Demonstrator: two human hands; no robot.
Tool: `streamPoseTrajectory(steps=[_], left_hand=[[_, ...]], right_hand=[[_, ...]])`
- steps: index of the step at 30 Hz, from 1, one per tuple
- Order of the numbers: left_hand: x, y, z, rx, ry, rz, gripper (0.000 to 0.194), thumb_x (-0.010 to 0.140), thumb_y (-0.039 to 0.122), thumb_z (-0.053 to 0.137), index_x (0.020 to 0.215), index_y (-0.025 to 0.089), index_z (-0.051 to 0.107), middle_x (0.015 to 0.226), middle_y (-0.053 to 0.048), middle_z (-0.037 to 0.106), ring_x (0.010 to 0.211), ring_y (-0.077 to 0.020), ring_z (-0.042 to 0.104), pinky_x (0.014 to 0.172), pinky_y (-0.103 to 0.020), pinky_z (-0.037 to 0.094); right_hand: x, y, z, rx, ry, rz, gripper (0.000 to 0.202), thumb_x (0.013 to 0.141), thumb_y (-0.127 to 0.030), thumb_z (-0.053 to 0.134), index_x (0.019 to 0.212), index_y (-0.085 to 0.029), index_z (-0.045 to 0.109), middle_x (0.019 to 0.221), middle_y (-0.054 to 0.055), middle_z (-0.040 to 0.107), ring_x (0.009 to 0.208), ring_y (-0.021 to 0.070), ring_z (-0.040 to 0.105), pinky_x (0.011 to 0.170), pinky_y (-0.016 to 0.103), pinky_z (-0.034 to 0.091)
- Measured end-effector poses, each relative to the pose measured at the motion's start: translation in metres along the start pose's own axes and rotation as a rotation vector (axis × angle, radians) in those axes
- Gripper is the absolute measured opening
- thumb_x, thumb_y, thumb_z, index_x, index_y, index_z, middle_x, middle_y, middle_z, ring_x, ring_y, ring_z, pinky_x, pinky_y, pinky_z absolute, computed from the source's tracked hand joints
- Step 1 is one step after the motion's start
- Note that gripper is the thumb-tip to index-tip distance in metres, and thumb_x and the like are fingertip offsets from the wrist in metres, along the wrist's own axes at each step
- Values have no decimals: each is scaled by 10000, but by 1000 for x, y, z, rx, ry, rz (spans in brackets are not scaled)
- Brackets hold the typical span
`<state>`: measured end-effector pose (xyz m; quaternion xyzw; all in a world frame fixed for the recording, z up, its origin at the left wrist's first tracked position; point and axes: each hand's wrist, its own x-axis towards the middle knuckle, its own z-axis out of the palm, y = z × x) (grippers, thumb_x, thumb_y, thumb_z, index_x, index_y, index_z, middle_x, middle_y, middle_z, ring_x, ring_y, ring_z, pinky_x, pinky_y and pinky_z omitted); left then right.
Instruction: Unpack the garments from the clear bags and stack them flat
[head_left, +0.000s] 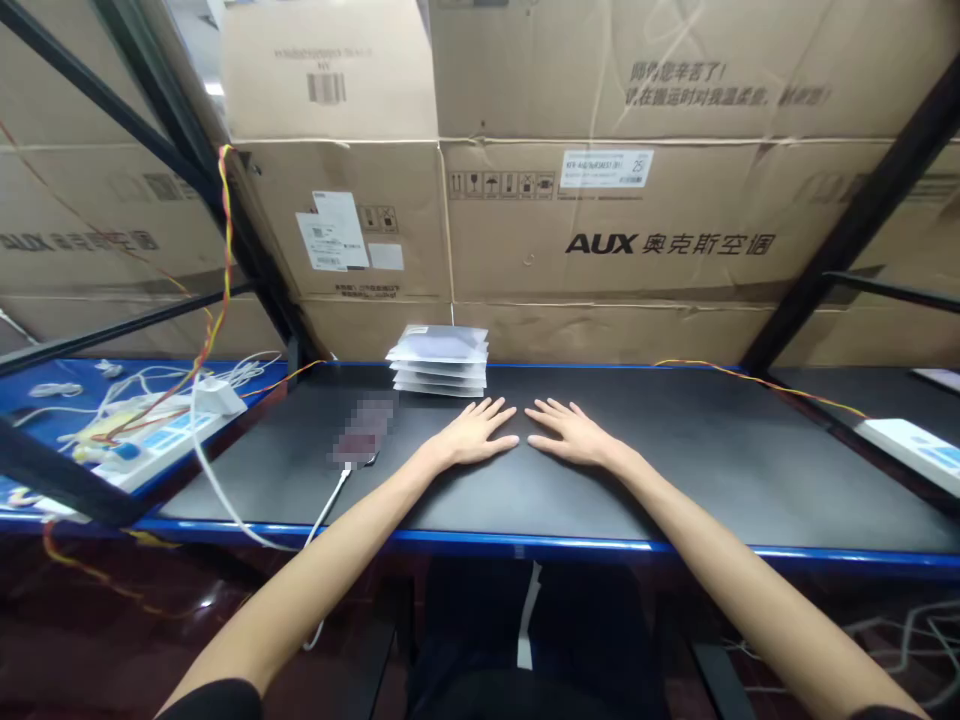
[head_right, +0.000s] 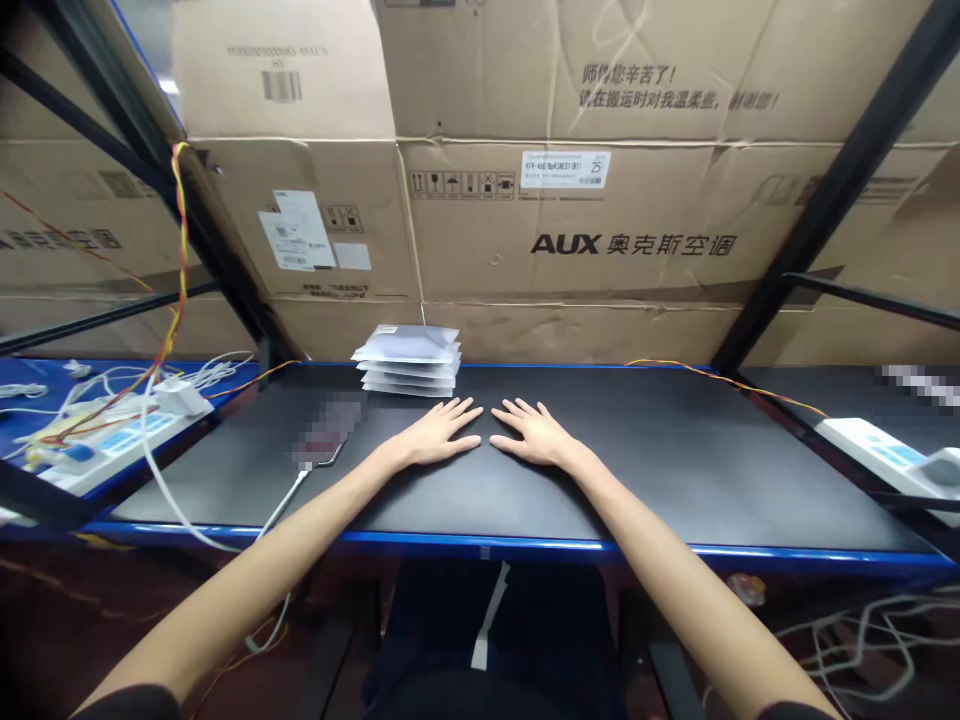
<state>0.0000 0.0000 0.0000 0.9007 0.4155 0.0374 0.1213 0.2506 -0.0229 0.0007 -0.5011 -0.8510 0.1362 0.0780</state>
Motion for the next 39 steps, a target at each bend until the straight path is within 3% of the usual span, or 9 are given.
streamPoseTrajectory(steps=[19, 24, 27, 30, 32, 34, 36, 39], left_hand=[[1, -3, 1, 5, 1, 7, 784, 932, 731, 275, 1565, 269, 235, 1644, -73, 119, 1520, -302, 82, 1222, -487, 94], [1, -5, 5, 2, 43, 28, 769, 932, 716, 323, 1551, 260, 283, 1632, -94, 171, 1511, -320, 131, 1211, -513, 143], [2, -4, 3, 15, 164, 82, 667, 944, 636, 411, 1470, 228, 453, 1553, -105, 389, 1441, -302, 345, 1178, -458, 282], [3, -6, -10, 45, 448, 116, 413, 979, 415, 445, 1282, 211, 639, 1353, -78, 614, 1279, -229, 539, 1113, -369, 394], [3, -13, -25, 101, 666, 56, 355, 962, 257, 445, 1244, 206, 655, 1345, -68, 616, 1284, -217, 524, 1128, -369, 377], [3, -25, -40, 186, 811, -64, 440, 913, 131, 444, 1322, 195, 596, 1448, -72, 525, 1371, -234, 431, 1167, -408, 322], [4, -42, -53, 261, 817, -168, 528, 877, 91, 472, 1396, 177, 526, 1525, -95, 431, 1435, -284, 338, 1180, -479, 281], [6, -64, -64, 282, 764, -276, 496, 878, 107, 500, 1364, 184, 565, 1493, -106, 476, 1406, -327, 380, 1165, -554, 279]], right_hand=[[0, 2, 1, 9, -3, 0, 790, 908, -743, 336, 1538, -265, 324, 1626, 90, 206, 1508, 303, 115, 1198, 564, 62], [0, 2, 1, 7, -1, 0, 776, 913, -730, 348, 1537, -268, 328, 1625, 91, 217, 1506, 308, 121, 1197, 563, 71], [0, 2, 1, 5, 3, -3, 766, 913, -728, 353, 1536, -283, 327, 1623, 88, 222, 1504, 308, 130, 1196, 565, 77], [0, 2, 1, 11, 2, -3, 768, 910, -733, 353, 1534, -285, 332, 1622, 88, 220, 1504, 314, 125, 1193, 578, 76], [-1, 1, 0, 13, 0, -3, 768, 914, -728, 352, 1533, -273, 337, 1623, 92, 215, 1504, 311, 124, 1194, 574, 71], [-1, 0, -2, 17, -1, -4, 770, 918, -721, 354, 1533, -257, 340, 1623, 98, 212, 1504, 310, 124, 1198, 565, 66], [-2, -2, -3, 24, -4, -2, 771, 919, -717, 358, 1532, -249, 342, 1623, 100, 213, 1504, 311, 122, 1200, 561, 58], [-2, -3, -3, 31, -12, 11, 772, 917, -718, 362, 1533, -255, 339, 1625, 95, 211, 1506, 308, 110, 1202, 556, 51]])
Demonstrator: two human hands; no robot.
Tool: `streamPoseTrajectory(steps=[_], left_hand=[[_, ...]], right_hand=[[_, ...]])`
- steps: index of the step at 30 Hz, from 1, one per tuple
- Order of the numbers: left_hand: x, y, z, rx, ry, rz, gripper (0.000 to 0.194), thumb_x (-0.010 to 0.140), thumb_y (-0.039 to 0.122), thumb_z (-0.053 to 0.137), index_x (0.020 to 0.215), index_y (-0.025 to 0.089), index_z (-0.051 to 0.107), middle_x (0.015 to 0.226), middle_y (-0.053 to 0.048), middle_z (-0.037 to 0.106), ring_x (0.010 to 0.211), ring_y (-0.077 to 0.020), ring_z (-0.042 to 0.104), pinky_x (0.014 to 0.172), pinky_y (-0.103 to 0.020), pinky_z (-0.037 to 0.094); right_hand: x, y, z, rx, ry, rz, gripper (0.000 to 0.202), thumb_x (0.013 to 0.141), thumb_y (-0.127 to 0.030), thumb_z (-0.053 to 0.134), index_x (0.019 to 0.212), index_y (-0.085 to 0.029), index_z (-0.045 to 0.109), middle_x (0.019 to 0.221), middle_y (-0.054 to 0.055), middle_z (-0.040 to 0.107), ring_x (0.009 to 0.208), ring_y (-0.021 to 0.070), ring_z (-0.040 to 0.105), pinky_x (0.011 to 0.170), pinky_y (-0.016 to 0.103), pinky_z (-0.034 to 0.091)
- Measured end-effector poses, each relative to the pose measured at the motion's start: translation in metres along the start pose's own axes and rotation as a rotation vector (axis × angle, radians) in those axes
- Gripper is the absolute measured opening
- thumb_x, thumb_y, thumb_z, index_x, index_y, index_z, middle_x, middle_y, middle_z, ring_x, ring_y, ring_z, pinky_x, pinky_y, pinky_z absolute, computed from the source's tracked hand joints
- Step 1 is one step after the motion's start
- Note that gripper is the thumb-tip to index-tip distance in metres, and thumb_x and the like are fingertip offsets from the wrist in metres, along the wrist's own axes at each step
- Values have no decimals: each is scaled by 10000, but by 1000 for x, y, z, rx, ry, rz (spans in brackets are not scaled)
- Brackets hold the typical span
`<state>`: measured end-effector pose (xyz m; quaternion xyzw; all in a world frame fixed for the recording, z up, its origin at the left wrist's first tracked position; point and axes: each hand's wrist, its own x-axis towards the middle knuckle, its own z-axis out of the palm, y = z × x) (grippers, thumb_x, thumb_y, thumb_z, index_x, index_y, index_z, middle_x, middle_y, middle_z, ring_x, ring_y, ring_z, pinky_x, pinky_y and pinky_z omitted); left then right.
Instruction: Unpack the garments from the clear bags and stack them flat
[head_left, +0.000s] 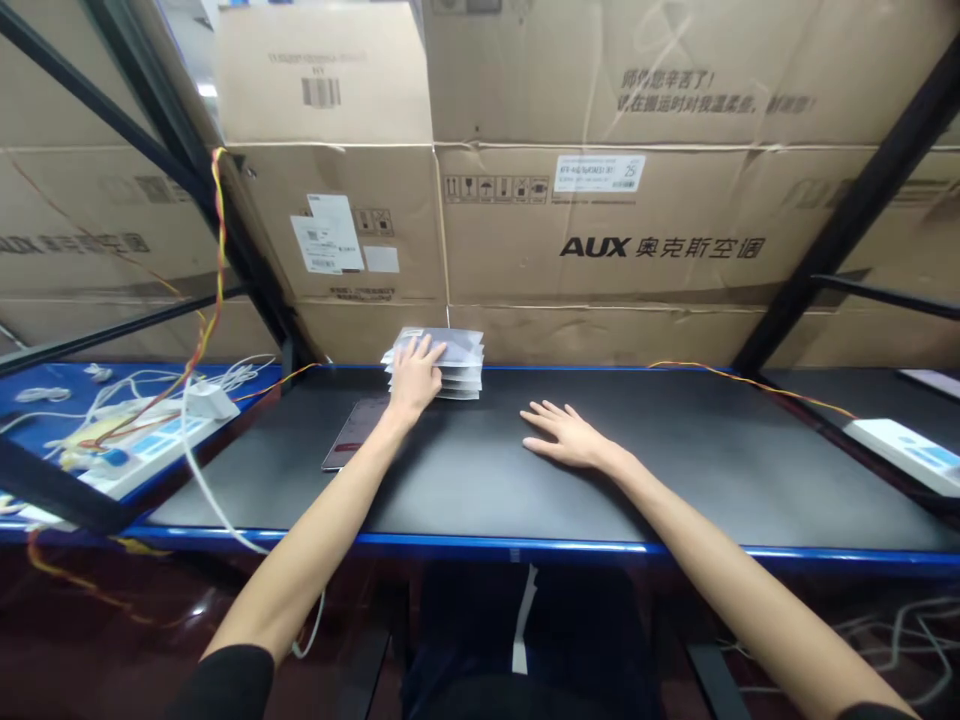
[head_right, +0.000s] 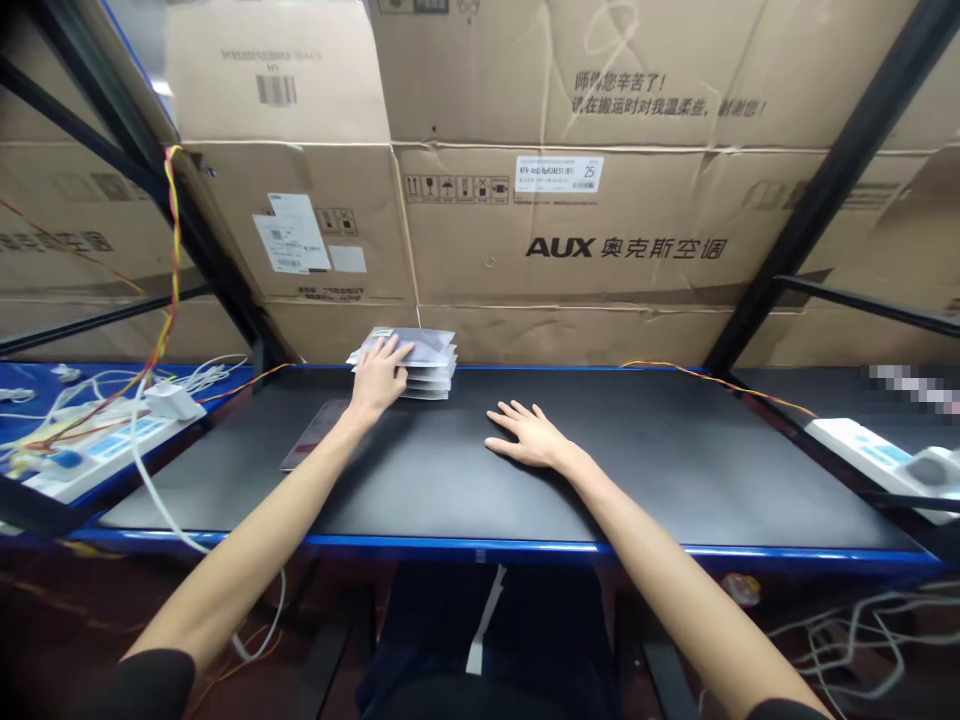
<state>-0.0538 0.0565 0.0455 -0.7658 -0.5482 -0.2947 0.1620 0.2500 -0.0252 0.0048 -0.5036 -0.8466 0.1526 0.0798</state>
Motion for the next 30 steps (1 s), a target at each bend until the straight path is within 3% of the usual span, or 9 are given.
streamPoseTrajectory(steps=[4, 9, 13, 19, 24, 27, 30], left_hand=[[3, -6, -4, -4, 22, 6, 421, 946, 144, 431, 1321, 210, 610, 1400, -63, 584, 1321, -280, 489, 1135, -489, 358], [-16, 27, -20, -66, 99, 125, 437, 996, 188, 351, 1362, 259, 579, 1388, -39, 595, 1288, -262, 514, 1102, -463, 389], [-46, 69, -20, -87, -23, 331, 437, 1001, 218, 347, 1369, 274, 575, 1365, -62, 609, 1247, -284, 538, 1065, -477, 397], [-76, 113, 2, -90, -253, 573, 449, 1006, 209, 297, 1365, 239, 565, 1282, -96, 645, 1128, -282, 590, 965, -455, 463], [-76, 115, 10, -230, -354, 610, 395, 1001, 280, 383, 1335, 241, 591, 1363, -66, 603, 1169, -245, 583, 1016, -393, 470], [-73, 104, 2, -438, -399, 607, 414, 969, 338, 469, 1360, 255, 576, 1450, -44, 534, 1284, -217, 531, 1104, -359, 420], [-66, 81, -7, -612, -411, 562, 458, 890, 194, 475, 1323, 249, 614, 1438, -30, 548, 1305, -195, 527, 1130, -350, 401]], right_hand=[[-4, 3, -2, 23, -3, -10, 767, 909, -721, 380, 1528, -271, 347, 1623, 85, 220, 1507, 291, 121, 1206, 545, 64], [-21, 16, -6, 85, 12, -9, 728, 899, -673, 455, 1491, -251, 426, 1598, 92, 298, 1494, 272, 196, 1214, 488, 136], [-30, 34, -6, 51, 89, 61, 609, 938, -570, 432, 1427, -219, 523, 1553, 107, 393, 1466, 294, 283, 1199, 488, 206], [-34, 47, -8, -49, 193, 165, 470, 950, -386, 389, 1333, -235, 616, 1453, 65, 539, 1388, 289, 430, 1139, 466, 343], [-35, 42, -13, -32, 316, 303, 476, 965, -354, 328, 1307, -224, 632, 1328, 85, 646, 1232, 301, 591, 1045, 439, 452], [-33, 38, -12, 18, 363, 261, 512, 979, -417, 308, 1371, -224, 576, 1399, 61, 593, 1299, 266, 537, 1092, 387, 415], [-32, 36, -9, 51, 352, 203, 558, 965, -492, 350, 1370, -185, 580, 1499, 86, 482, 1393, 268, 427, 1147, 389, 347]])
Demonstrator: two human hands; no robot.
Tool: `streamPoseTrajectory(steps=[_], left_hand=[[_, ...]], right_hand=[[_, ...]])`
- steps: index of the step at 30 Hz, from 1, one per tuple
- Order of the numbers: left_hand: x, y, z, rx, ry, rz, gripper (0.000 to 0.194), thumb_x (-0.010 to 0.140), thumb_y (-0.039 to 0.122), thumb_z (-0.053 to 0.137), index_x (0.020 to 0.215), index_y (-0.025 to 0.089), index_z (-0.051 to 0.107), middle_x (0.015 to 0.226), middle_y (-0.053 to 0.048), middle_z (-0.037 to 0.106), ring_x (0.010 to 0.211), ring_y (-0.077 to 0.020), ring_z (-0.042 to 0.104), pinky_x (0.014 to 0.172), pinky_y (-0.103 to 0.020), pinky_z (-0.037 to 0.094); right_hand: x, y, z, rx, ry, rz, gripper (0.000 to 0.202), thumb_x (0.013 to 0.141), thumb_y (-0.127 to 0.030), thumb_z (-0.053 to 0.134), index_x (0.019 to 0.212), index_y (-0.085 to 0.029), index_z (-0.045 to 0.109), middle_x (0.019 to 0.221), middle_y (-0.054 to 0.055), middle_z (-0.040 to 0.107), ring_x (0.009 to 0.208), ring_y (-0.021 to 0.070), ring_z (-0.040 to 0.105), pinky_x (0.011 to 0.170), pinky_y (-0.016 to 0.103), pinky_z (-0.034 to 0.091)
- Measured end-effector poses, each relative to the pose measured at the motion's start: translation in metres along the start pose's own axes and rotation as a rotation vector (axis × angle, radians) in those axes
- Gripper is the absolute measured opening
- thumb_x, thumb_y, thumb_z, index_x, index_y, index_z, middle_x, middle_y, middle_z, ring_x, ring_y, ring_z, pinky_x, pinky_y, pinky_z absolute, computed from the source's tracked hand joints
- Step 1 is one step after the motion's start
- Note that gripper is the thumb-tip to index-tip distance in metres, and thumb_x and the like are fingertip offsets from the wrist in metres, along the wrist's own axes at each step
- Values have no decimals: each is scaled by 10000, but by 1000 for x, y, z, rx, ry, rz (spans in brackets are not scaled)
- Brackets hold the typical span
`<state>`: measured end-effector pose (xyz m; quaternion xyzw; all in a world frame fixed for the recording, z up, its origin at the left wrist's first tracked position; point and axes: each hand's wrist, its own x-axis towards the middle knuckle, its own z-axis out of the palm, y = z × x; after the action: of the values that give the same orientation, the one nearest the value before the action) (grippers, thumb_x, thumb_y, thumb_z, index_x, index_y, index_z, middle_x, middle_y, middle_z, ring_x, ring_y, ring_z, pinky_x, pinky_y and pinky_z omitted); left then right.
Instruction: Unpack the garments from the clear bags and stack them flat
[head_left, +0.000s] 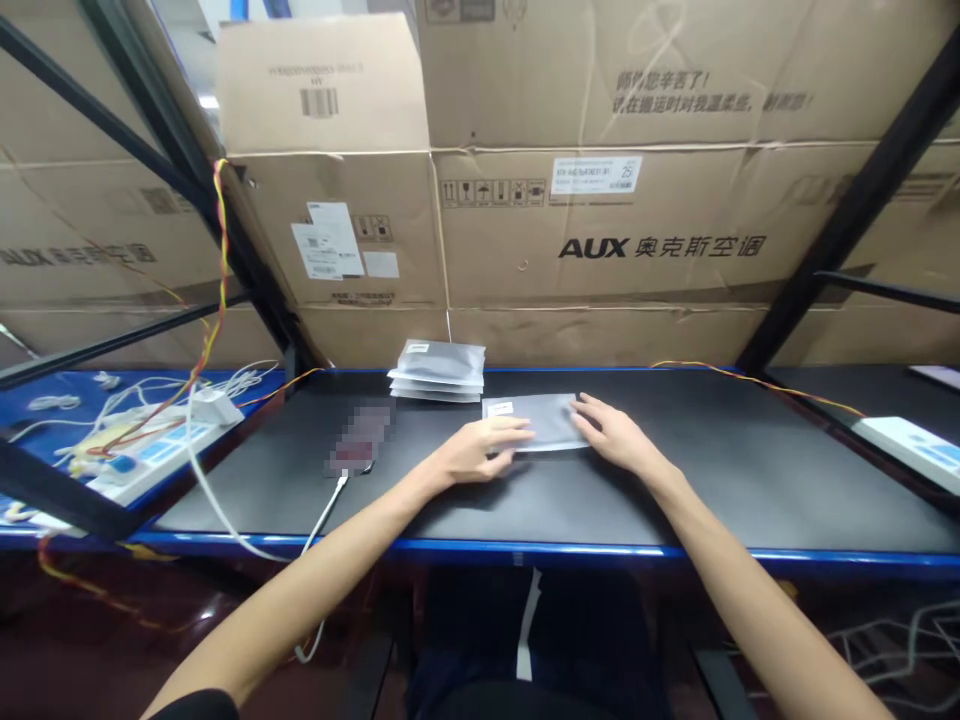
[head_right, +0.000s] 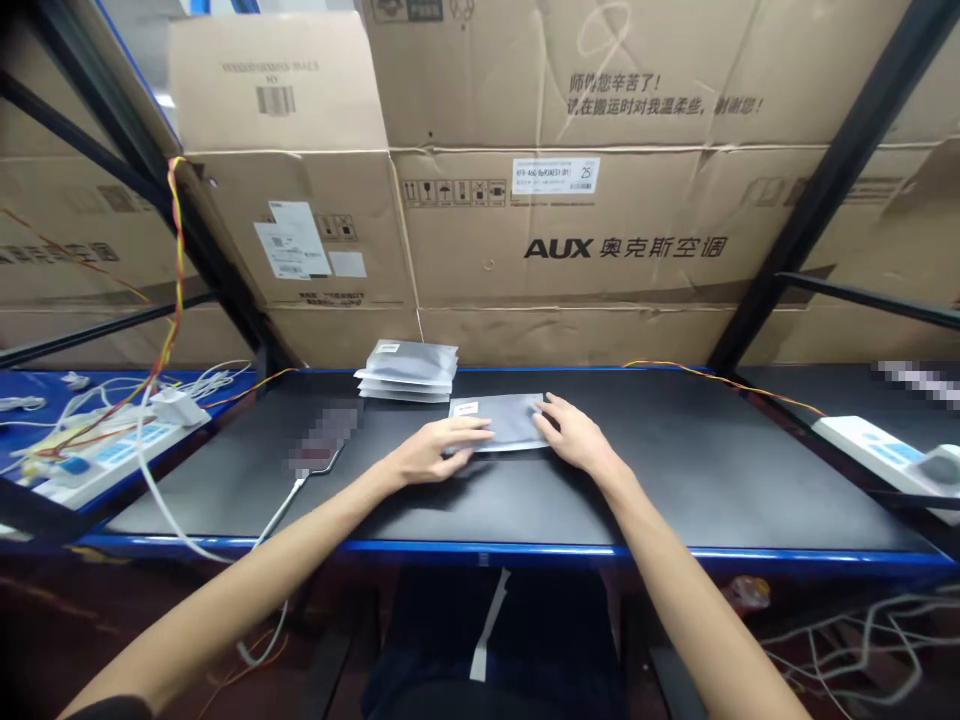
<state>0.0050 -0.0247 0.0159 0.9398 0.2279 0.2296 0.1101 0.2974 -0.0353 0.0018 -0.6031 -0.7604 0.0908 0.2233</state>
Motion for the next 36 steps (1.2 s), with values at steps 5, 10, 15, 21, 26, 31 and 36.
streamPoseTrajectory(steps=[5, 10, 15, 21, 26, 31, 36], left_hand=[[-15, -32, -25, -25, 51, -72, 487, 750, 96, 488, 1132, 269, 736, 1269, -14, 678, 1195, -211, 604, 1066, -400, 460], [-18, -48, -16, 95, 70, -72, 306, 870, 212, 551, 1071, 317, 756, 1250, 19, 689, 1096, -187, 632, 960, -350, 526], [-15, -46, -7, 169, 101, -56, 242, 942, 315, 535, 993, 299, 770, 1152, 9, 735, 1026, -174, 650, 887, -304, 548], [-10, -29, 7, 175, 157, -23, 227, 932, 270, 522, 987, 227, 739, 1144, -36, 736, 993, -166, 699, 883, -285, 549], [-4, -24, 24, 162, 272, 8, 129, 884, 224, 602, 915, 201, 725, 996, -36, 772, 891, -169, 735, 812, -254, 566], [-2, -24, 28, 102, 296, 82, 139, 913, 226, 594, 906, 185, 726, 974, -45, 774, 872, -163, 740, 808, -233, 567], [-1, -28, 26, 83, 266, 105, 145, 921, 224, 581, 935, 186, 720, 1007, -54, 768, 893, -169, 737, 829, -240, 564]], right_hand=[[-1, 3, 4, -80, -124, 17, 594, 960, -505, 371, 1391, -142, 559, 1533, 134, 422, 1426, 304, 366, 1167, 429, 304], [2, 13, 5, -146, -151, 35, 598, 970, -447, 367, 1426, -87, 511, 1528, 179, 417, 1435, 319, 344, 1175, 434, 284], [4, 14, 6, -149, -27, -28, 521, 938, -397, 427, 1360, -135, 586, 1497, 133, 475, 1424, 310, 369, 1174, 450, 303], [-6, -29, 16, 19, 88, -392, 389, 973, -416, 416, 1199, -266, 695, 1294, 31, 668, 1288, 233, 550, 1133, 425, 405], [-11, -53, 32, -97, 212, -735, 279, 968, -338, 520, 1116, -211, 720, 1175, 86, 729, 1199, 254, 620, 1014, 425, 524], [-12, -59, 40, -206, 424, -845, 183, 949, -213, 570, 1054, -204, 719, 1056, 49, 770, 1015, 229, 713, 891, 362, 590], [-13, -60, 39, -283, 515, -880, 193, 954, -147, 536, 979, -194, 721, 978, 17, 785, 940, 194, 736, 809, 293, 598]])
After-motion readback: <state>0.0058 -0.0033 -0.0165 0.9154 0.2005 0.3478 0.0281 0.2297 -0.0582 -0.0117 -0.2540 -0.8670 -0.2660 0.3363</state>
